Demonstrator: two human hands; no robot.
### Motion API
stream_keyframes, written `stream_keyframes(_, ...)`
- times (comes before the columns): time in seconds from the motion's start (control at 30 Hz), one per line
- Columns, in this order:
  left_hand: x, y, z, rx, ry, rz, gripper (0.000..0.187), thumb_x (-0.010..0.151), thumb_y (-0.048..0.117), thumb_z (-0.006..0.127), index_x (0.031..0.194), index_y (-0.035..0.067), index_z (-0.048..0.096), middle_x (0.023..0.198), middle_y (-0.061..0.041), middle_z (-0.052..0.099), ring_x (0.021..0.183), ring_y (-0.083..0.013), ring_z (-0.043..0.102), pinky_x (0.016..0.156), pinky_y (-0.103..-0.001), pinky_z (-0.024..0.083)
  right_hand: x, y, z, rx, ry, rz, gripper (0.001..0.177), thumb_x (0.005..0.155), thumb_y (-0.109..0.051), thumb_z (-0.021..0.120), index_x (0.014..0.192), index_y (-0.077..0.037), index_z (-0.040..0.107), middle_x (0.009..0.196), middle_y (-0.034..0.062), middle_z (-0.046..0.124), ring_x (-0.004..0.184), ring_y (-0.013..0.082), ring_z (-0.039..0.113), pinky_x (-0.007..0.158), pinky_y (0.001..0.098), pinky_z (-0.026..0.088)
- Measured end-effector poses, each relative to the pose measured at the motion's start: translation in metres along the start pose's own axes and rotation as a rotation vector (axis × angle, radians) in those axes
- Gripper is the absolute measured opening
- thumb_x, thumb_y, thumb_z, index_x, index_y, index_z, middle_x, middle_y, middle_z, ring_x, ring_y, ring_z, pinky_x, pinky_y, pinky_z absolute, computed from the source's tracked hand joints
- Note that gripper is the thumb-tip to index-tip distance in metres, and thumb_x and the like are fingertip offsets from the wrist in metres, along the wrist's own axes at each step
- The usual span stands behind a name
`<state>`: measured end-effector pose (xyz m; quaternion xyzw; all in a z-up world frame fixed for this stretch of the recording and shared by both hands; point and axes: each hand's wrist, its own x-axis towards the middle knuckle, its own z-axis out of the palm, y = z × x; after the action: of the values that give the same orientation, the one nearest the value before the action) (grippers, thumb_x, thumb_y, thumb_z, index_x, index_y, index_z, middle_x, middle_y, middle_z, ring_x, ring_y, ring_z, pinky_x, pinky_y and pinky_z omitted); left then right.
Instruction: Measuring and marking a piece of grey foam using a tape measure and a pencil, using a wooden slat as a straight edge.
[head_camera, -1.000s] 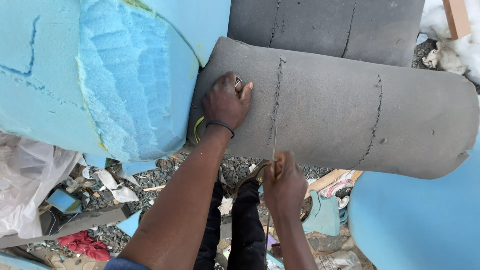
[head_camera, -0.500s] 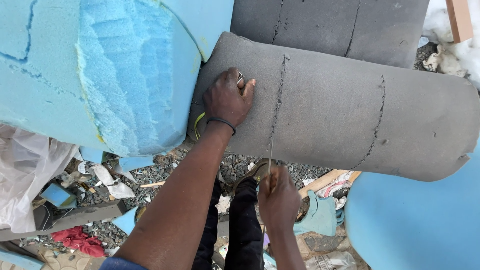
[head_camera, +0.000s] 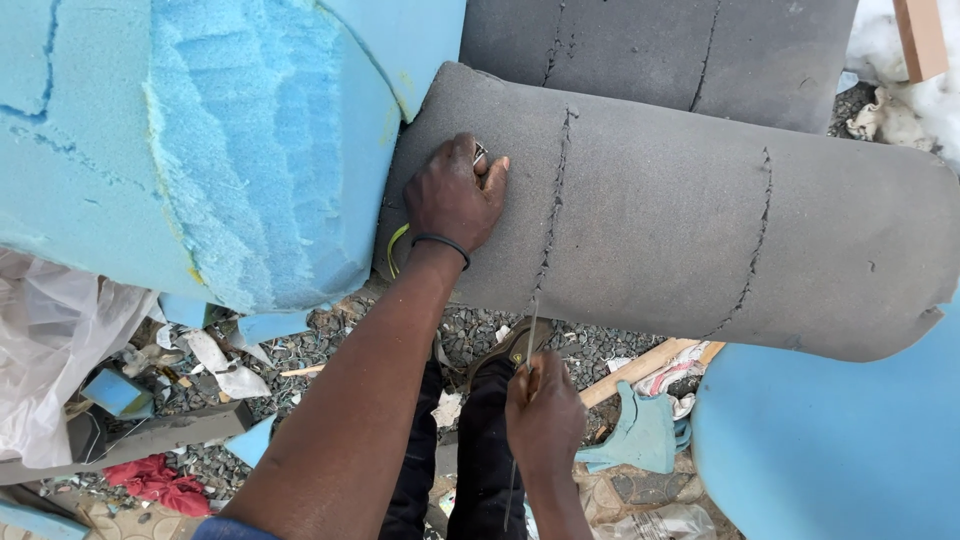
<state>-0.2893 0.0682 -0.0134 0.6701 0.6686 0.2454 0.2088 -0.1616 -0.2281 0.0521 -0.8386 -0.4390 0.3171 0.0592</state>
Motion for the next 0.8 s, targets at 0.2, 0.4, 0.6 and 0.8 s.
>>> stream_keyframes(0.2,-0.001,-0.001,0.001,0.004,0.014,0.012,0.042,0.114,0.051,0.082,0.115,0.011,0.067,0.106,-0.018,0.081,0.088,-0.0564,0.077,0.063,-0.075,0.052,0.018,-0.024,-0.014,0.037,0.036,-0.054,0.024,0.119,-0.018,0.074,0.142,-0.014,0.072,0.089,0.0037,0.082,0.057,0.0197,0.073,0.045,0.0424,0.069)
stream_keyframes(0.4,-0.001,0.0,0.0,-0.013,0.021,0.014,0.04,0.113,0.049,0.082,0.114,0.012,0.068,0.105,-0.015,0.083,0.09,-0.0547,0.078,0.064,-0.076,0.052,-0.018,0.044,0.036,-0.073,-0.07,-0.037,0.015,0.12,-0.023,0.07,0.132,-0.015,0.071,0.101,0.0103,0.088,0.075,0.0321,0.085,0.059,0.0538,0.071)
stream_keyframes(0.6,-0.005,0.001,0.0,-0.013,0.032,0.006,0.037,0.114,0.045,0.083,0.111,0.013,0.065,0.105,-0.017,0.077,0.087,-0.0554,0.074,0.06,-0.073,0.049,0.005,0.005,0.004,-0.009,0.019,-0.031,0.012,0.121,-0.024,0.074,0.114,-0.018,0.066,0.085,0.0005,0.079,0.057,0.0173,0.068,0.046,0.0398,0.06)
stream_keyframes(0.8,-0.007,0.006,-0.003,0.002,0.017,-0.009,0.035,0.116,0.044,0.079,0.112,0.013,0.065,0.106,-0.015,0.076,0.088,-0.0536,0.076,0.06,-0.074,0.051,-0.013,0.053,0.052,-0.081,-0.125,-0.005,0.011,0.121,-0.018,0.075,0.13,-0.017,0.07,0.08,0.0027,0.081,0.056,0.019,0.075,0.047,0.0406,0.066)
